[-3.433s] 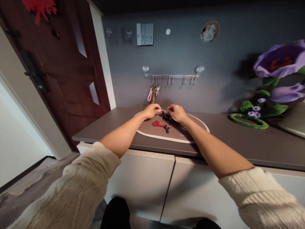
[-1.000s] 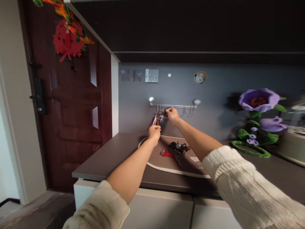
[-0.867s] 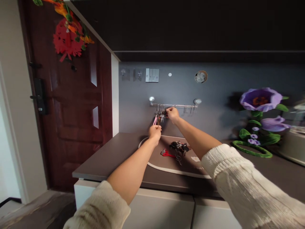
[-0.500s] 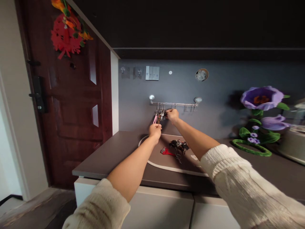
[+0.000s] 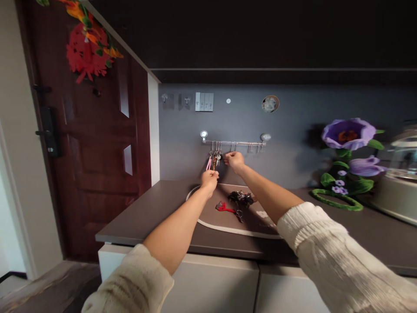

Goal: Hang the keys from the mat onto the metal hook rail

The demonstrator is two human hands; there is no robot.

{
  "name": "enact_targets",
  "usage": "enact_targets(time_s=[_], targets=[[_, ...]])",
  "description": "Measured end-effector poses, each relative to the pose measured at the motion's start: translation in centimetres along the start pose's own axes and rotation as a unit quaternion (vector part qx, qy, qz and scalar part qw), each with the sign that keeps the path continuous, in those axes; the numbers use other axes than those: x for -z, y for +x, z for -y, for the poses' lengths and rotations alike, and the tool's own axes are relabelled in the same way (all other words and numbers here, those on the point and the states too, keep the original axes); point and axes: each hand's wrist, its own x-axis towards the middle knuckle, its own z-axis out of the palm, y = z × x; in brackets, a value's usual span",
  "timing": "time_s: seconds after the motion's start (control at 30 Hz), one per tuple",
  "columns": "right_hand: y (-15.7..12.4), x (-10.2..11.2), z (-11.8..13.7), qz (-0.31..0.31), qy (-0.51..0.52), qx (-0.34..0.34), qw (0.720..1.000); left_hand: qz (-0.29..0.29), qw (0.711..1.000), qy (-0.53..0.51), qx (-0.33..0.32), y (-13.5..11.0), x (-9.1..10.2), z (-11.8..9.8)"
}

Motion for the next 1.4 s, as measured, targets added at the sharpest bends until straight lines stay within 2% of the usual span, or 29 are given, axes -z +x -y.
enact_targets(time_s=[0.23,0.43,0.6,0.7,0.8,0.93,1.03,1.27,1.4], targets=[[-1.9,1.7,0.1,0.042,-0.026,0.043,0.998,0.052,0.998,0.014,-0.041,-0.7,0.0,0.2],[-4.3,4.2,-1.1,0.079,-0.037,0.043,0.995,0.142,0.980,0.090,-0.109,-1.5,-0.1,0.7],[-6.3,6.4,-3.3,0.095,-0.072,0.054,0.991,0.239,0.927,0.210,-0.198,-1.8,0.1,0.9],[-7.4,7.4,-4.3,0.106,-0.108,0.081,0.985,0.271,0.889,0.270,-0.253,-1.8,0.3,1.2],[-8.3,8.1,-4.8,0.110,-0.179,0.108,0.972,0.294,0.862,0.293,-0.291,-1.7,0.6,1.4],[-8.8,8.4,-5.0,0.128,-0.311,0.147,0.930,0.315,0.857,0.292,-0.285,-1.9,0.8,1.5],[-9.0,8.4,-5.0,0.135,-0.371,0.168,0.903,0.323,0.859,0.291,-0.270,-2.0,0.8,1.5],[-9.5,7.9,-4.9,0.154,-0.402,0.156,0.889,0.326,0.846,0.333,-0.259,-1.7,0.5,1.8],[-9.5,7.8,-5.0,0.154,-0.407,0.160,0.886,0.322,0.823,0.376,-0.281,-1.7,0.4,1.9]])
